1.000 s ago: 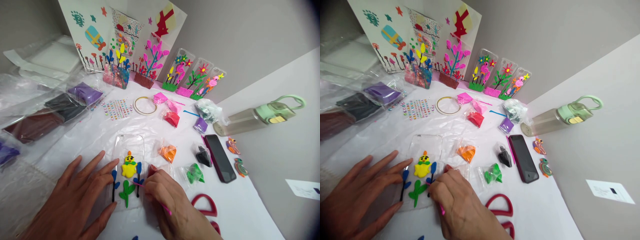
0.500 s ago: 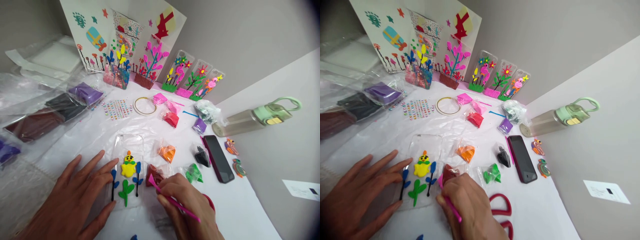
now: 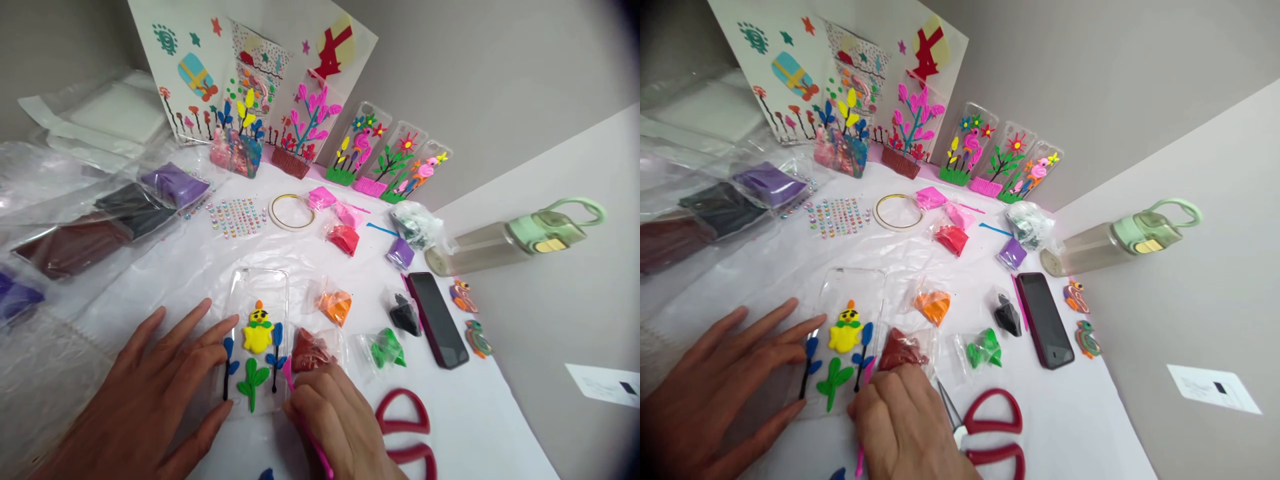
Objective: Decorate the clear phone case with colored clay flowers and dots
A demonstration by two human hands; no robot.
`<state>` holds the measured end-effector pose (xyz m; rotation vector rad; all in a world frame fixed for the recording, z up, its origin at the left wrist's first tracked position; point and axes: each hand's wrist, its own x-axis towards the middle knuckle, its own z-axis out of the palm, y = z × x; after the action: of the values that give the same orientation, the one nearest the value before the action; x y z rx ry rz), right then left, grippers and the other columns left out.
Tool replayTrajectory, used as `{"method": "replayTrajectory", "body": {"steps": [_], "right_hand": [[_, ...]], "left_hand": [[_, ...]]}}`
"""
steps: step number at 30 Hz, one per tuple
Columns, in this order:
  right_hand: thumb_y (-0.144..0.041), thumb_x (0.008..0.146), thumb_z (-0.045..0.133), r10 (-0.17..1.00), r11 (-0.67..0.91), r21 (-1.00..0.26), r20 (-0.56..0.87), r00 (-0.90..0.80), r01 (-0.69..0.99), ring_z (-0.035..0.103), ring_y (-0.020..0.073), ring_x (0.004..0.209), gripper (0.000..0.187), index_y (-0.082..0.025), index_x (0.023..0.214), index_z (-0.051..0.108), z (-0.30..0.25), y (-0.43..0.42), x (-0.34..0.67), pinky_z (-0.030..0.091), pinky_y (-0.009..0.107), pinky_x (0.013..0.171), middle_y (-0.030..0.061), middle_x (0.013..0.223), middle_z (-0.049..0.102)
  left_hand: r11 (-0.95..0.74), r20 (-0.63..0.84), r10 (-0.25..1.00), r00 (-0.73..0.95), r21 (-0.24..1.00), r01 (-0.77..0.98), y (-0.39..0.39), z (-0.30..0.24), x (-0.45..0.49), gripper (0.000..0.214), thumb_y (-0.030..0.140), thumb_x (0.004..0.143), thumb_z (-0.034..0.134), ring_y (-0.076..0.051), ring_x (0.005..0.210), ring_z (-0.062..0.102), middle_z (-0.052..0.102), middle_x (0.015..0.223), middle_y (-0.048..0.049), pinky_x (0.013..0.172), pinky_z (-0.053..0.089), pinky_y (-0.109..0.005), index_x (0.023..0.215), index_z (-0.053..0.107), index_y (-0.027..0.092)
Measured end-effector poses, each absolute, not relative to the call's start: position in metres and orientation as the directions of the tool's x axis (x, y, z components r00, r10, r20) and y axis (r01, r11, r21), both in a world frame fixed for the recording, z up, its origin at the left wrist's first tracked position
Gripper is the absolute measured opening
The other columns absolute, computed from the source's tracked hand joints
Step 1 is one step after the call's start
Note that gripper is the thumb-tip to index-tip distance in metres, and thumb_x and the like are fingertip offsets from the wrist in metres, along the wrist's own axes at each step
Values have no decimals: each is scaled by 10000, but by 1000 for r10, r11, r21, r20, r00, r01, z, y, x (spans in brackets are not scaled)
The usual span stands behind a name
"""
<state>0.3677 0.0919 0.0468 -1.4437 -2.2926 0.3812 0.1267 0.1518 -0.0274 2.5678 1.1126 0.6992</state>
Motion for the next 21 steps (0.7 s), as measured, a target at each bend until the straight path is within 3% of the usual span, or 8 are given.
{"method": "replayTrajectory", "body": {"steps": [6,12,21], "right_hand": [[-62,1034,465,900,435,-391,166,-403,811,662,201,781,157,-168,1082,570,45,95,364,570,283,752,60,886,705],[-19,1014,428,866,490,-250,248,-434,835,609,186,615,231,-157,950,602,46,101,353,530,284,586,31,709,646],[9,974,540,877,469,-257,254,-409,845,612,178,620,191,-167,928,597,45,95,354,494,279,567,22,703,659]], "left_hand": [[-692,299,720,626,387,610,153,-28,125,297,388,932,569,-245,1599,270,628,1507,-46,1327,93,-459,1207,558,277],[-693,309,720,622,376,615,152,-28,126,270,371,946,547,-263,1591,290,655,1473,-54,1316,134,-504,1199,547,275],[-634,307,772,557,438,637,149,-28,130,243,372,932,531,-310,1532,405,655,1474,-28,1290,207,-574,1163,555,298]]}}
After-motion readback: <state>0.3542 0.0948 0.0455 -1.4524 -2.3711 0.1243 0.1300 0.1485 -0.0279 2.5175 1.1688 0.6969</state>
